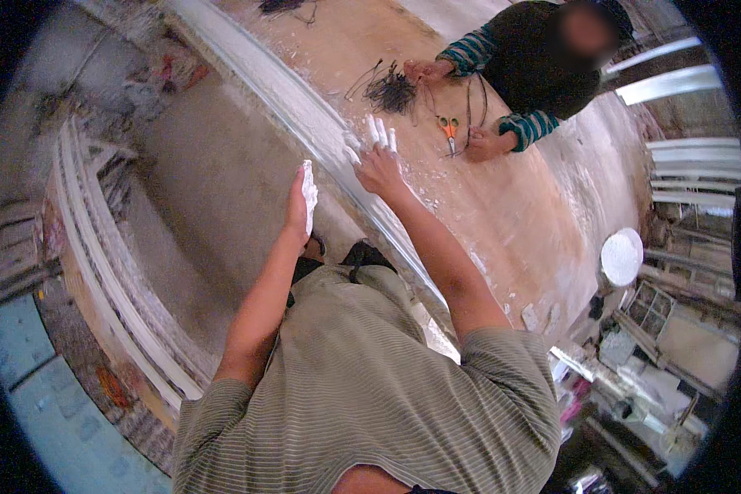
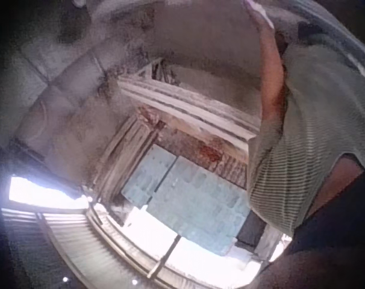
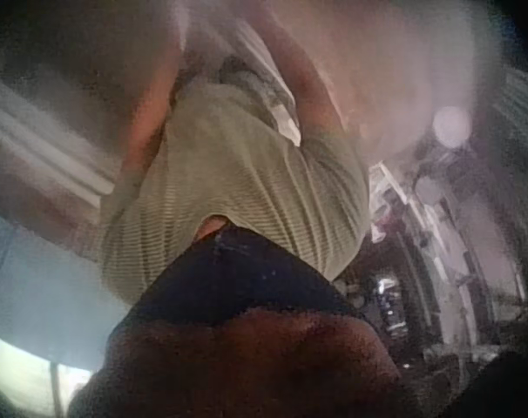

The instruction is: The person applies a white paste-like substance along the edge of a large curved wooden object using their hands. They repeatedly scoop the material from a bucket and smooth it along the seam. Another person is visible working nearby on a different section.

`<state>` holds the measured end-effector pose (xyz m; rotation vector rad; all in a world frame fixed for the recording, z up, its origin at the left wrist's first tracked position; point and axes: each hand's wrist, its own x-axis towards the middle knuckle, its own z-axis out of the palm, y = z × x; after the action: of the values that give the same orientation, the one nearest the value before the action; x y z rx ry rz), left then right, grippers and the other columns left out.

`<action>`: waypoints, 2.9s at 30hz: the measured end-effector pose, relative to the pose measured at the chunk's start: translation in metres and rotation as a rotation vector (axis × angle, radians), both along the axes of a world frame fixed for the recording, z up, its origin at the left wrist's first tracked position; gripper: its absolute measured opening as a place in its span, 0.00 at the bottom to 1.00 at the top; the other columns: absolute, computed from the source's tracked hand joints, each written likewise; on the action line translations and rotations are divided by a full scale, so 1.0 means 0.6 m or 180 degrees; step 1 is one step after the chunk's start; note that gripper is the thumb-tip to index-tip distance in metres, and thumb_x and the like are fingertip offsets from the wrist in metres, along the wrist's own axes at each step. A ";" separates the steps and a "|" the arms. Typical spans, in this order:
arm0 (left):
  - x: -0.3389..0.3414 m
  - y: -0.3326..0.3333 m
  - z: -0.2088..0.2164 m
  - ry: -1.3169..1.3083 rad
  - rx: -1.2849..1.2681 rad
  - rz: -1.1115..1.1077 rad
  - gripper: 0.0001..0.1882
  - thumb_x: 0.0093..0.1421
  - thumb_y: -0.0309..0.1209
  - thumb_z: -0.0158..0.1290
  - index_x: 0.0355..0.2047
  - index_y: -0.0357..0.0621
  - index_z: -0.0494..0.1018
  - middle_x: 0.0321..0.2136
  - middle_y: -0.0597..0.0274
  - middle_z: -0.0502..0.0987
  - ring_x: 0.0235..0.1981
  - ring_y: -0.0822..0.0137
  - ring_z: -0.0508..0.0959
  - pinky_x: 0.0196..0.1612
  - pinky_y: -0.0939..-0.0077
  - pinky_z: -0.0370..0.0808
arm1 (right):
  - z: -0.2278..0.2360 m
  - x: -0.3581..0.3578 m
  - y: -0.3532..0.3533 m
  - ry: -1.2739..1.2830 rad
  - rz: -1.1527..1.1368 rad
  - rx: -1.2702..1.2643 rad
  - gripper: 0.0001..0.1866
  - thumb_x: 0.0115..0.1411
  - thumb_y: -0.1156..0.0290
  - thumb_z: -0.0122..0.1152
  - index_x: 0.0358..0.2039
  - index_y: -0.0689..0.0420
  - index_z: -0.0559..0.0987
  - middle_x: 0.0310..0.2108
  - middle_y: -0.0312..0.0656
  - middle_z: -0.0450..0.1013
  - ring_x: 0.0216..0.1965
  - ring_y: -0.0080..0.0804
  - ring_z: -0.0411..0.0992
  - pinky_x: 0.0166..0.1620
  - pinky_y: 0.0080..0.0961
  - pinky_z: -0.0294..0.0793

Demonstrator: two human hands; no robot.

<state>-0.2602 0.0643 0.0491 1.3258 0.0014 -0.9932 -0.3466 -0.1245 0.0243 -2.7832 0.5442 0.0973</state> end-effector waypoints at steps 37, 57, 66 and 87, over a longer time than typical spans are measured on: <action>0.393 -0.132 0.006 -0.0397 -0.0037 -0.1225 0.37 0.66 0.55 0.37 0.65 0.39 0.54 0.65 0.60 0.58 0.66 0.62 0.55 0.67 0.71 0.45 | 0.116 0.058 0.170 0.0441 -0.2185 0.0547 0.33 0.63 0.45 0.44 0.45 0.67 0.75 0.43 0.57 0.72 0.45 0.52 0.72 0.47 0.50 0.69; 0.690 -0.228 0.025 -0.0065 -0.0048 -0.2928 0.37 0.66 0.54 0.40 0.64 0.37 0.56 0.62 0.57 0.62 0.62 0.61 0.62 0.65 0.70 0.52 | 0.017 0.248 0.127 0.0207 -0.5852 0.0282 0.30 0.60 0.51 0.50 0.44 0.70 0.75 0.48 0.61 0.70 0.51 0.59 0.68 0.55 0.50 0.66; 0.681 -0.254 0.022 -0.0060 -0.0197 -0.2961 0.35 0.66 0.53 0.40 0.63 0.38 0.59 0.60 0.59 0.65 0.60 0.62 0.64 0.64 0.70 0.55 | 0.024 0.391 0.159 0.0516 -0.4730 0.1260 0.39 0.63 0.44 0.40 0.54 0.72 0.69 0.58 0.66 0.61 0.62 0.58 0.58 0.66 0.55 0.44; 0.631 -0.242 0.026 -0.0086 0.0003 -0.2715 0.35 0.67 0.52 0.38 0.65 0.40 0.55 0.64 0.59 0.60 0.65 0.62 0.59 0.67 0.68 0.49 | -0.058 0.037 0.101 0.1101 -0.5237 0.0140 0.22 0.59 0.59 0.46 0.37 0.63 0.82 0.43 0.56 0.75 0.48 0.57 0.71 0.53 0.56 0.66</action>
<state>0.1186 -0.0810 0.0647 1.3536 -0.6280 -1.6799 -0.3245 -0.0636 -0.0108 -1.4650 2.5071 0.1890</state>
